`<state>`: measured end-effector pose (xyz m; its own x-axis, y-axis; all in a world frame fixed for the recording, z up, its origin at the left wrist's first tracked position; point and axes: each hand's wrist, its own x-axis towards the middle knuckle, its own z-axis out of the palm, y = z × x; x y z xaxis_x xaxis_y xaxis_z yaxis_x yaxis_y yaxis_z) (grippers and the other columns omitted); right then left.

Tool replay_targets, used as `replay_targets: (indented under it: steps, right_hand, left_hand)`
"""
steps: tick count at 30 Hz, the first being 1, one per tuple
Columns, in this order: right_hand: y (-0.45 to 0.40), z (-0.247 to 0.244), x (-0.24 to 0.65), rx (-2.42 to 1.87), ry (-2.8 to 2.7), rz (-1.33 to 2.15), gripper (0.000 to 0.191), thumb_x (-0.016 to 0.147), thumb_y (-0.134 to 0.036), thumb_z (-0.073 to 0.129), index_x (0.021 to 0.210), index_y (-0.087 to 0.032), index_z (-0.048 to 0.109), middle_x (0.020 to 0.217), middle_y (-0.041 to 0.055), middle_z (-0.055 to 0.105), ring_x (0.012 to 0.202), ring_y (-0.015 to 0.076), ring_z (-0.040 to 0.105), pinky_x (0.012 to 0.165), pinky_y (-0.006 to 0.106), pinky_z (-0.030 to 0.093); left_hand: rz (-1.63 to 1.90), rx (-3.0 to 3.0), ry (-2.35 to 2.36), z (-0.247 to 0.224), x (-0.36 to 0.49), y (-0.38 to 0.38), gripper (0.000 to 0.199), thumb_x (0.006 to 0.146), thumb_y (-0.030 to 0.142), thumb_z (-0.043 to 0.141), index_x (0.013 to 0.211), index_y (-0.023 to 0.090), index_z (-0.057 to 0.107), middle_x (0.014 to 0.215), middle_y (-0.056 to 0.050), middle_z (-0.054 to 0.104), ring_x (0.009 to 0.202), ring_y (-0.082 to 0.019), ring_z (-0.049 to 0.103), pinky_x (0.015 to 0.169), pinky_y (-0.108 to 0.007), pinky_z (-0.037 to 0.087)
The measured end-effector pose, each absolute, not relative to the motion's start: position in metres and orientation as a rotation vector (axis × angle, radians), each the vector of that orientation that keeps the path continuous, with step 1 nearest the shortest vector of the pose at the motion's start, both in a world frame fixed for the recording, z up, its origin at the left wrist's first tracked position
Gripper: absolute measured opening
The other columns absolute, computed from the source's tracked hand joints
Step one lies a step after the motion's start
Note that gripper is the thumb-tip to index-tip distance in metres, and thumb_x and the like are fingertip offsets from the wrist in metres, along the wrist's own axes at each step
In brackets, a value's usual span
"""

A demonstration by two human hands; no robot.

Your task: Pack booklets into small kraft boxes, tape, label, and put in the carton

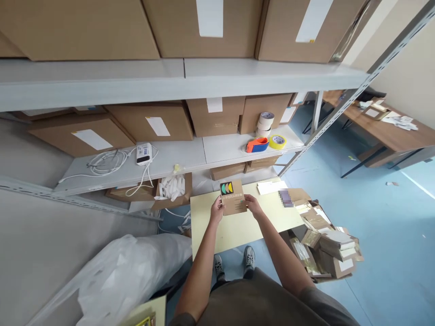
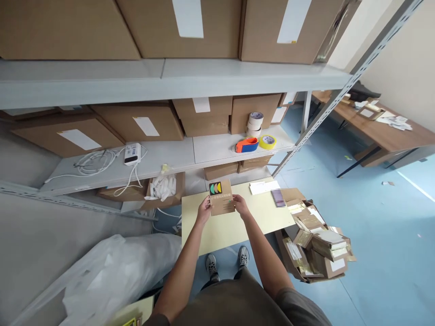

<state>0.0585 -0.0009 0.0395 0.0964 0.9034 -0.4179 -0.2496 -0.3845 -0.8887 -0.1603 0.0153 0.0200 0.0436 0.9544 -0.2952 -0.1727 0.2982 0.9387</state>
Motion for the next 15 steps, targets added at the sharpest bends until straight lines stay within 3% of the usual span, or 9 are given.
replay_targets:
  steps: [4, 10, 15]
  right_hand:
    - [-0.003, -0.016, 0.077, -1.437, -0.688, 1.54, 0.046, 0.061, -0.037, 0.078, 0.105, -0.023, 0.072, 0.1, 0.007, 0.08, 0.093, 0.0287, 0.073, 0.074, 0.039, 0.056]
    - [-0.013, -0.091, 0.108, -1.649, -0.638, 1.471, 0.052, 0.057, -0.037, 0.081, 0.108, -0.029, 0.073, 0.113, 0.0087, 0.077, 0.113, 0.0312, 0.07, 0.096, 0.048, 0.054]
    - [-0.018, -0.119, 0.114, -1.734, -0.604, 1.537, 0.043, 0.056, -0.04, 0.083, 0.095, -0.026, 0.074, 0.116, 0.0122, 0.076, 0.121, 0.0343, 0.066, 0.104, 0.052, 0.05]
  left_hand:
    - [1.012, 0.818, 1.29, -0.022, -0.139, 0.009, 0.08, 0.067, 0.018, 0.081, 0.144, 0.019, 0.06, 0.13, -0.014, 0.072, 0.112, -0.025, 0.071, 0.1, -0.036, 0.052]
    - [0.879, 0.703, 1.574, -0.078, -0.124, -0.005, 0.075, 0.055, 0.016, 0.09, 0.127, 0.021, 0.069, 0.138, -0.017, 0.067, 0.134, -0.033, 0.059, 0.108, -0.039, 0.045]
    - [0.825, 0.703, 1.516, -0.104, -0.111, -0.017, 0.07, 0.058, 0.022, 0.088, 0.125, 0.02, 0.069, 0.124, -0.013, 0.074, 0.122, -0.031, 0.066, 0.105, -0.04, 0.047]
